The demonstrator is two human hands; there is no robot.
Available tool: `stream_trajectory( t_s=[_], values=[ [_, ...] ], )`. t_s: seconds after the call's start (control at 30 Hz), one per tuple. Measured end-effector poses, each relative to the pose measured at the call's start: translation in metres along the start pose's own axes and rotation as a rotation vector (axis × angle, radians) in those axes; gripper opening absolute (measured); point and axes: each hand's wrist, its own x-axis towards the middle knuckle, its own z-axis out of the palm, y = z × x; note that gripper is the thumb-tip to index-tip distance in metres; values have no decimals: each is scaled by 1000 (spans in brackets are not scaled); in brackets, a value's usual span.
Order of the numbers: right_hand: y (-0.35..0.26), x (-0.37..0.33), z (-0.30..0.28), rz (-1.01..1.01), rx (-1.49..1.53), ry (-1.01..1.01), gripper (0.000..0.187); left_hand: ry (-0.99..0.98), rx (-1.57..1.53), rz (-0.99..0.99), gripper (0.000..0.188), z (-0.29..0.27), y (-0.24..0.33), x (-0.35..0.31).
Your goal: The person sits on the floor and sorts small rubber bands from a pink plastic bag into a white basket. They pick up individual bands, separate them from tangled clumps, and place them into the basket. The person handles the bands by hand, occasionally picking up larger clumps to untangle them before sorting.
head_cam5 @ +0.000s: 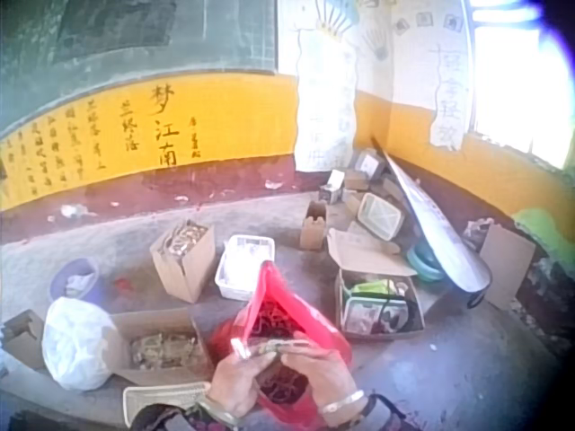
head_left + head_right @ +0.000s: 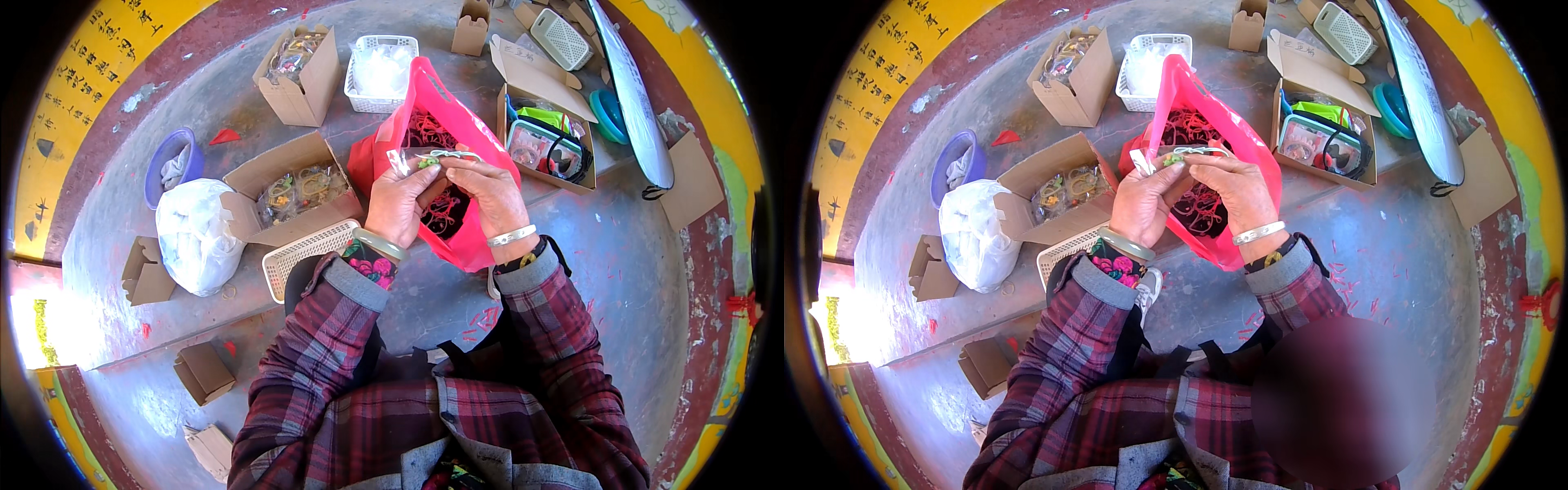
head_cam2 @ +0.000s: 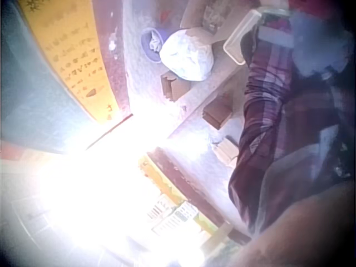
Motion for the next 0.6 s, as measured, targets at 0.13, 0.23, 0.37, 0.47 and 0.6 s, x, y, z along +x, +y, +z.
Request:
stream_trajectory(
  t_s=[0.13,0.23,0.37,0.47,0.6],
  values=[
    [-1,1,-1,34,-33,-48,22,-11,9,-44,22,-3,-3,1],
    [1,5,-7,26,-70,-102,22,-41,24,-61,23,-4,-4,1],
    [7,13,-21,79,-91,-177,22,-68,37,-126,24,-5,-7,1],
    [2,13,-22,66,-150,-203,22,-82,36,-142,24,1,-5,0],
    [2,13,-20,-37,-239,-160,21,-53,25,-105,23,0,-6,1]
  ],
)
